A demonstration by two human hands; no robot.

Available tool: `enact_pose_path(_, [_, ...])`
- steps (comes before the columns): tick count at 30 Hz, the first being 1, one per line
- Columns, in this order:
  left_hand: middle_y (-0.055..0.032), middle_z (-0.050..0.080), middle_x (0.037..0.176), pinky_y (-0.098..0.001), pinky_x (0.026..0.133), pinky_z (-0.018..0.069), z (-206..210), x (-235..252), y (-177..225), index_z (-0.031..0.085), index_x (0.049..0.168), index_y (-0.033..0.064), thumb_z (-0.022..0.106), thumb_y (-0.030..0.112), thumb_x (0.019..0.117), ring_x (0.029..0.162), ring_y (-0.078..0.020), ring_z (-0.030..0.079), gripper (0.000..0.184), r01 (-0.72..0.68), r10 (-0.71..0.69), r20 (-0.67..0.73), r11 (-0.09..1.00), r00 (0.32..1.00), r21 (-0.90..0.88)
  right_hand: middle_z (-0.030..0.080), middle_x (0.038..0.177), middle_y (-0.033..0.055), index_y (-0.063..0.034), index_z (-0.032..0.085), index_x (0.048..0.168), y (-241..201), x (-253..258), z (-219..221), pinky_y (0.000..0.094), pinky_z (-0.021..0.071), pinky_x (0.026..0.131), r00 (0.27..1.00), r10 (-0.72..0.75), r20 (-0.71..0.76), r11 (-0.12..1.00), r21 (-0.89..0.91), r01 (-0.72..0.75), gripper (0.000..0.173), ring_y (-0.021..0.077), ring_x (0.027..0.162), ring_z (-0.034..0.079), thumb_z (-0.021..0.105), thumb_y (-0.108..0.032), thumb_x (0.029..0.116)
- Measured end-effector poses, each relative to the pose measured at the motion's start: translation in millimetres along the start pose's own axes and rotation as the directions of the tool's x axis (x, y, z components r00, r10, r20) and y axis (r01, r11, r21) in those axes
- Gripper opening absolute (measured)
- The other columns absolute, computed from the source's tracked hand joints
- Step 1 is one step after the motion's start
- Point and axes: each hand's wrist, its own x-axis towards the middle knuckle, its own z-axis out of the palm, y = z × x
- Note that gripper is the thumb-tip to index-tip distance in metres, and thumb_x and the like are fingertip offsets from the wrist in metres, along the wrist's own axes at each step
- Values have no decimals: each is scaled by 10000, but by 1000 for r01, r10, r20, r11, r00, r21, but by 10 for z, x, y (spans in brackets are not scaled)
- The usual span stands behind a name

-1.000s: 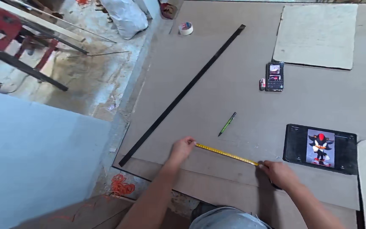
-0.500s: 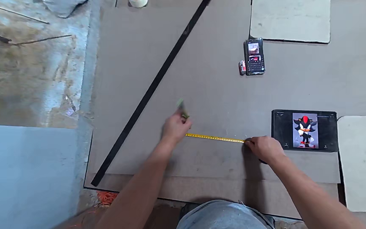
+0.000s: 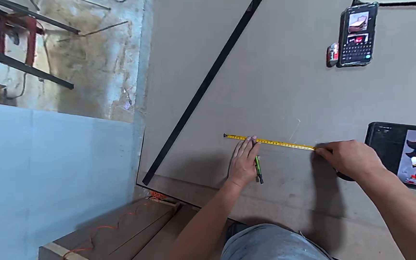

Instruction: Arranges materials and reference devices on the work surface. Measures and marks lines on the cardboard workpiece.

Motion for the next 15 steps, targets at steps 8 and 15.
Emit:
enact_pose_path(8, [-84,361,1662,-458,1294,208,7,38,21,447,1550,108,518,225,1025,1568,-246,262,543,9,-9,21,1000,1000,-1,700,806,130,-170,714,872,14,28,-55,607,528,621,1000,3,-7,1000,-20,-3,458,374,810,705,497,-535,1043])
enact_pose_path(15, [-55,309,1689,-517,1272,254,-6,50,40,397,1584,129,519,278,1042,1575,-243,240,575,53,-51,36,997,998,-47,706,852,162,-134,718,870,7,37,-93,646,530,668,999,31,10,998,51,-32,501,402,859,702,502,-558,1027])
